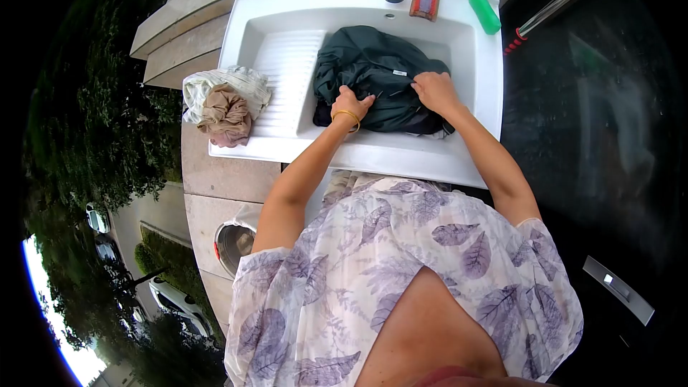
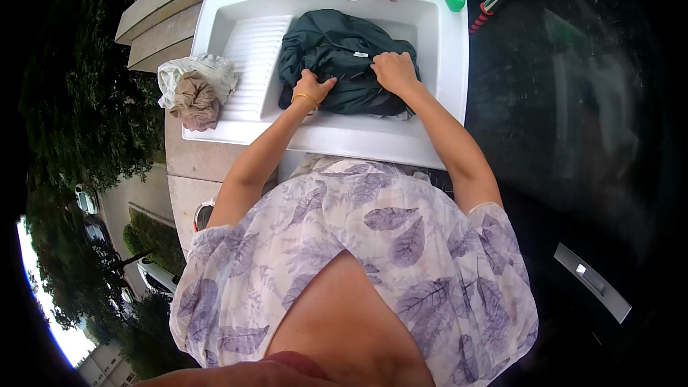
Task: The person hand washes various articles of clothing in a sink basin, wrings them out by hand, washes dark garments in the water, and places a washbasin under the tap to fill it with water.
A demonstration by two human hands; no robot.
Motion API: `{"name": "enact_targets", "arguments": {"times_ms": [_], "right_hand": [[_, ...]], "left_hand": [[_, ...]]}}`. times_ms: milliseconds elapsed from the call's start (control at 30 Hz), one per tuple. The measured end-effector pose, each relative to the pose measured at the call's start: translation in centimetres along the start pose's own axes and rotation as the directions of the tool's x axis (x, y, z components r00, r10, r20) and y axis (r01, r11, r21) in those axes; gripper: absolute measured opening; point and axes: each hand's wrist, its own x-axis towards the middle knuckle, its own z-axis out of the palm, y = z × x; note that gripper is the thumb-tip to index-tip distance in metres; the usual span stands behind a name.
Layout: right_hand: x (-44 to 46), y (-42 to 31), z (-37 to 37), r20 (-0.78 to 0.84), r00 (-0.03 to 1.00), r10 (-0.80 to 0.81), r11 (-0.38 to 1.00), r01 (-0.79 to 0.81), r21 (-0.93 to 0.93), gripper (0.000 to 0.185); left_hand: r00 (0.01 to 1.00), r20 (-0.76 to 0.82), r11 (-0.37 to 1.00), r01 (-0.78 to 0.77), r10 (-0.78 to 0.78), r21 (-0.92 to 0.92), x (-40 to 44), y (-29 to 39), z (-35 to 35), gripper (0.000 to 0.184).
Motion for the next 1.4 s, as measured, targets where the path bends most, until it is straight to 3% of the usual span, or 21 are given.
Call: {"name": "enact_targets", "arguments": {"times_ms": [67, 133, 167, 200, 300, 400, 433, 533, 600, 667, 767, 800, 900, 933, 1000, 1033, 1133, 1167, 1233, 1300, 1400], "right_hand": [[0.5, -0.6, -2.0, -0.174, 0.983, 0.066, 0.975, -0.027, 0.220, 0.017], [1.4, -1.4, -4.7, 0.059, 0.974, 0.217, 0.792, -0.211, 0.573, 0.019], [1.8, -1.7, -5.7, 0.188, 0.948, 0.255, 0.643, -0.312, 0.700, 0.020], [1.7, -2.0, -6.0, 0.270, 0.922, 0.276, 0.324, -0.354, 0.878, 0.019], [2.4, -2.4, -7.2, 0.373, 0.889, 0.266, -0.243, -0.313, 0.918, 0.014], [2.3, -3.8, -8.7, 0.370, 0.897, 0.242, -0.250, -0.310, 0.917, 0.015], [2.3, -4.4, -9.1, 0.364, 0.903, 0.228, -0.245, -0.308, 0.919, 0.016], [1.9, -5.6, -10.0, 0.307, 0.943, 0.132, 0.018, -0.312, 0.950, 0.022], [1.6, -5.5, -10.7, 0.239, 0.967, 0.091, 0.393, -0.256, 0.883, 0.028], [1.5, -5.0, -12.1, 0.254, 0.960, 0.118, 0.711, -0.260, 0.653, 0.032], [1.2, -2.2, -11.9, -0.031, 0.991, 0.130, 0.916, -0.108, 0.386, 0.025], [1.0, -1.1, -11.7, -0.066, 0.991, 0.116, 0.929, -0.085, 0.361, 0.025], [0.6, 1.8, -10.5, -0.051, 0.998, 0.044, 0.963, -0.028, 0.270, 0.024], [0.4, 2.0, -10.3, -0.081, 0.996, 0.034, 0.987, -0.021, 0.162, 0.027], [0.6, 2.7, -10.2, -0.023, 0.999, 0.039, 0.962, -0.031, 0.272, 0.026], [0.7, 2.9, -10.1, 0.010, 0.999, 0.036, 0.945, -0.037, 0.325, 0.026], [2.9, -1.1, -11.6, 0.285, 0.931, 0.227, 0.495, -0.362, 0.790, 0.022], [3.4, -1.3, -12.2, 0.257, 0.942, 0.214, 0.300, -0.314, 0.901, 0.021], [3.9, -2.9, -14.8, 0.164, 0.959, 0.232, 0.059, -0.182, 0.982, 0.025], [4.3, -4.6, -17.1, 0.026, 0.986, 0.167, 0.028, -0.031, 0.999, 0.025], [4.2, -7.6, -19.8, -0.208, 0.977, 0.048, 0.137, 0.200, 0.970, 0.034]], "left_hand": [[0.999, -0.029, 0.998, -0.028, 0.030, 0.049, -0.1, 0.0, 0.0, 0.068], [0.998, -0.040, 0.998, -0.056, 0.058, 0.028, 0.1, -0.2, 0.1, 0.066], [0.996, -0.048, 0.997, -0.074, 0.075, 0.019, 0.3, -0.1, 0.1, 0.065], [0.993, -0.043, 0.994, -0.107, 0.107, -0.013, 0.4, 0.1, 0.0, 0.070], [0.973, -0.060, 0.965, -0.228, 0.222, -0.127, 0.3, 0.4, -0.4, 0.087], [0.942, -0.078, 0.914, -0.336, 0.326, -0.229, -0.9, 2.0, 0.2, 0.117], [0.938, -0.094, 0.910, -0.346, 0.334, -0.230, -1.4, 2.4, 0.5, 0.117], [0.956, -0.201, 0.939, -0.259, 0.215, -0.225, -1.7, 3.5, 0.8, 0.101], [0.950, -0.280, 0.942, -0.213, 0.137, -0.261, -1.0, 3.4, 1.2, 0.087], [0.938, -0.261, 0.939, -0.283, 0.229, -0.195, -0.5, 2.2, 0.6, 0.068], [0.889, -0.360, 0.942, -0.329, 0.283, -0.072, -1.2, 1.2, -2.0, 0.039], [0.851, -0.420, 0.930, -0.364, 0.315, -0.039, -2.1, 1.4, -3.6, 0.030], [0.711, -0.537, 0.846, -0.534, 0.454, 0.008, -3.3, 2.3, -7.4, 0.026], [0.670, -0.558, 0.775, -0.628, 0.490, -0.072, -2.7, 2.5, -7.9, 0.026], [0.555, -0.590, 0.589, -0.792, 0.587, -0.160, -2.3, 3.6, -9.4, 0.027], [0.685, -0.502, 0.549, -0.727, 0.528, -0.414, -4.2, 5.1, -10.4, 0.029], [0.798, -0.425, 0.485, -0.599, 0.427, -0.637, -7.0, 6.3, -14.9, 0.029], [0.817, -0.417, 0.487, -0.574, 0.399, -0.658, -8.5, 7.2, -15.6, 0.029], [0.814, -0.436, 0.445, -0.577, 0.383, -0.685, -10.3, 9.0, -17.5, 0.028], [0.788, -0.439, 0.380, -0.601, 0.432, -0.703, -12.5, 10.7, -19.2, 0.025], [0.764, -0.311, 0.226, -0.506, 0.565, -0.832, -14.0, 13.7, -20.4, 0.026]]}}
